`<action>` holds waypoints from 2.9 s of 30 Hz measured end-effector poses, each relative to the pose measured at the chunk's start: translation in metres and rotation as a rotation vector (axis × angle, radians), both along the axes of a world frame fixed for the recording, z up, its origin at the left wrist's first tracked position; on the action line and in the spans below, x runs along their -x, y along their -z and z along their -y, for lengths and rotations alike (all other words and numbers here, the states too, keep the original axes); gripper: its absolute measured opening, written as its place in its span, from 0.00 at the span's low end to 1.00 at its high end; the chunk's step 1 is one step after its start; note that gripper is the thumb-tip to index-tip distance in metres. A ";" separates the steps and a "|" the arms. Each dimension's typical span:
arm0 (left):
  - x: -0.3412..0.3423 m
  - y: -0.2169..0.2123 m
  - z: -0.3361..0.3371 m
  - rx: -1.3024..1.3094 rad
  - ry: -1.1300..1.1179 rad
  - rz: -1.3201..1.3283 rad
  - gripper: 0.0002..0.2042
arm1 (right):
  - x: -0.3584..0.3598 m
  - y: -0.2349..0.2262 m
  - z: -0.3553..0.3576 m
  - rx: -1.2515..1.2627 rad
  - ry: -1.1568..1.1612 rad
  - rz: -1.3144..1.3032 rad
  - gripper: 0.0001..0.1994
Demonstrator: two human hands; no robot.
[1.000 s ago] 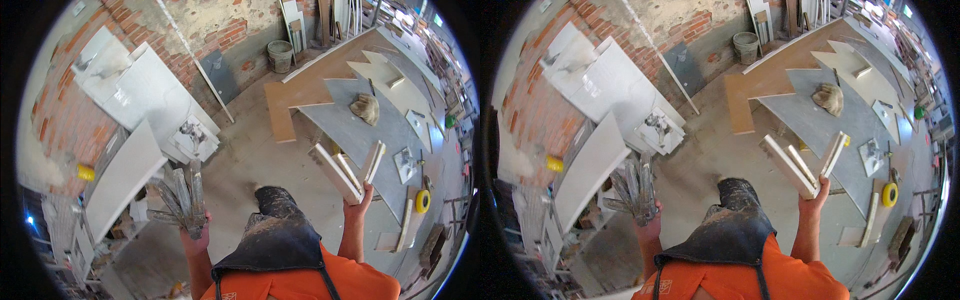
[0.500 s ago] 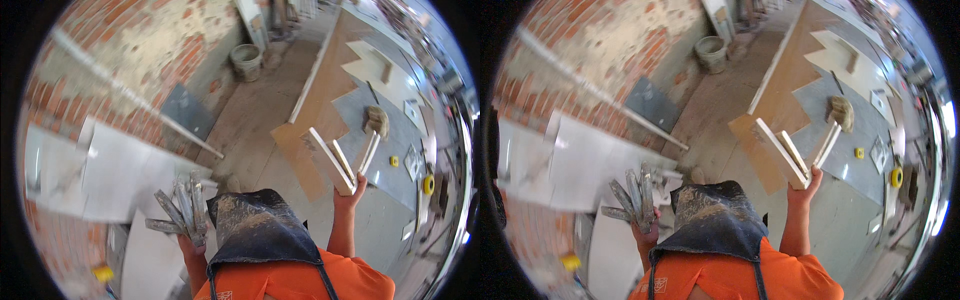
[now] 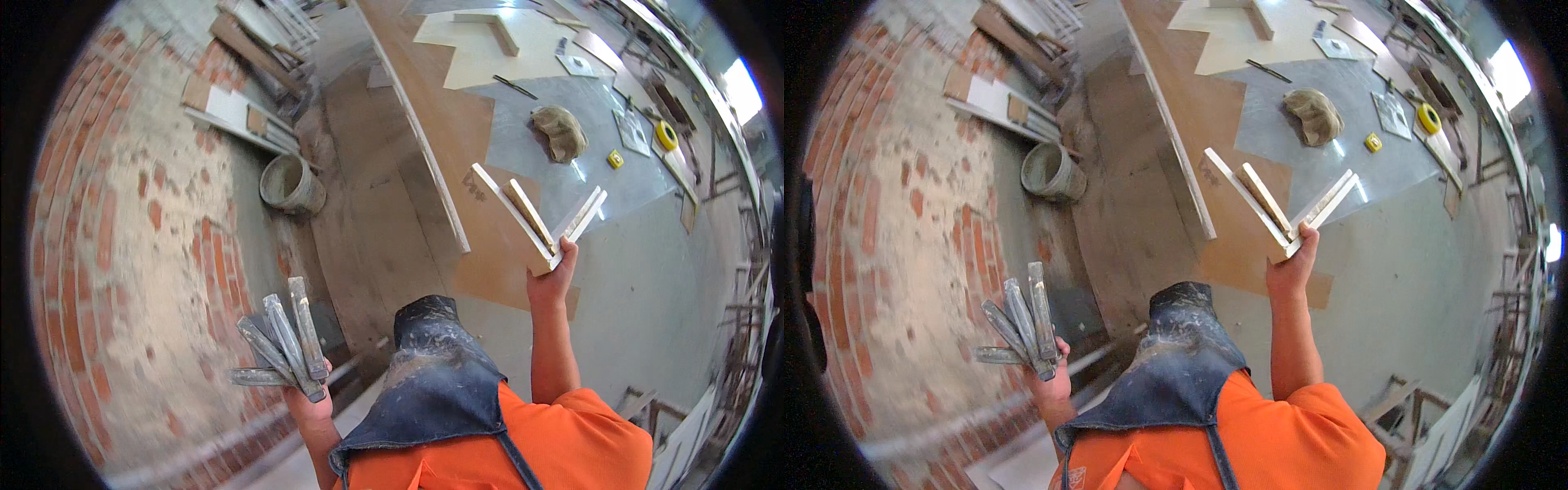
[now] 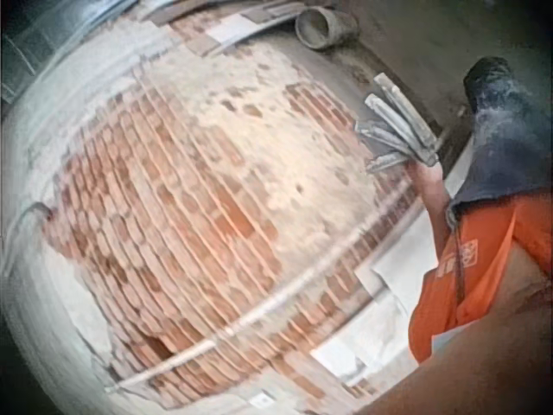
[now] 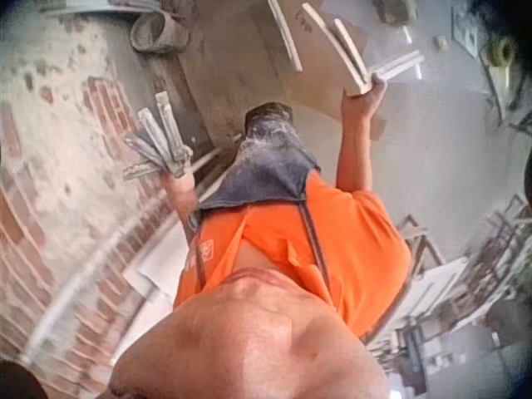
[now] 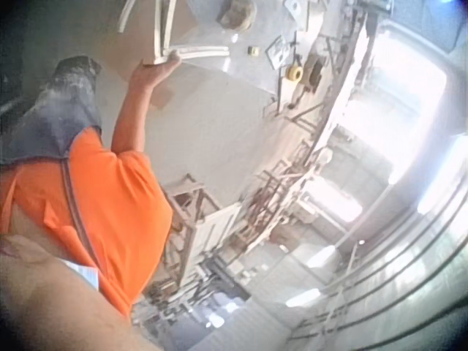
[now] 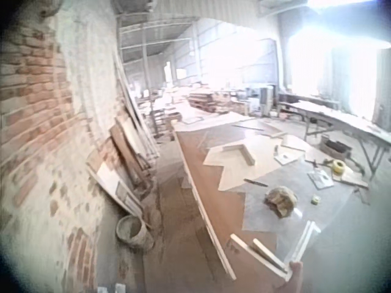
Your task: The person applies a white adhesive to the edges of a wooden board using a putty knife, then presses a thin strip along the edge. They later handle several metal corner pieces and apply adhesive to a long metal strip on a workbench.
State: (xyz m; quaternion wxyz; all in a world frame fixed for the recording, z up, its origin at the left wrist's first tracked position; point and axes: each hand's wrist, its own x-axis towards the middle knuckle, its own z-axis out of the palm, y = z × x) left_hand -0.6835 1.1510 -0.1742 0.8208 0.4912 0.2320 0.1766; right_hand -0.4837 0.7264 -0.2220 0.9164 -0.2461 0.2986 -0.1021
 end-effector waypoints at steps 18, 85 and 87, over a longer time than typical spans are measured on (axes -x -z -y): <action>-0.543 -0.022 -0.134 -0.136 0.440 -0.333 0.13 | -0.291 0.069 -0.105 0.138 0.706 -0.041 0.11; -1.155 0.107 0.169 -2.141 1.608 0.506 0.29 | -0.894 0.115 0.310 1.786 -0.301 -1.347 0.31; -1.146 0.122 0.156 -2.100 1.632 0.472 0.29 | -0.906 0.114 0.321 1.761 -0.381 -1.416 0.32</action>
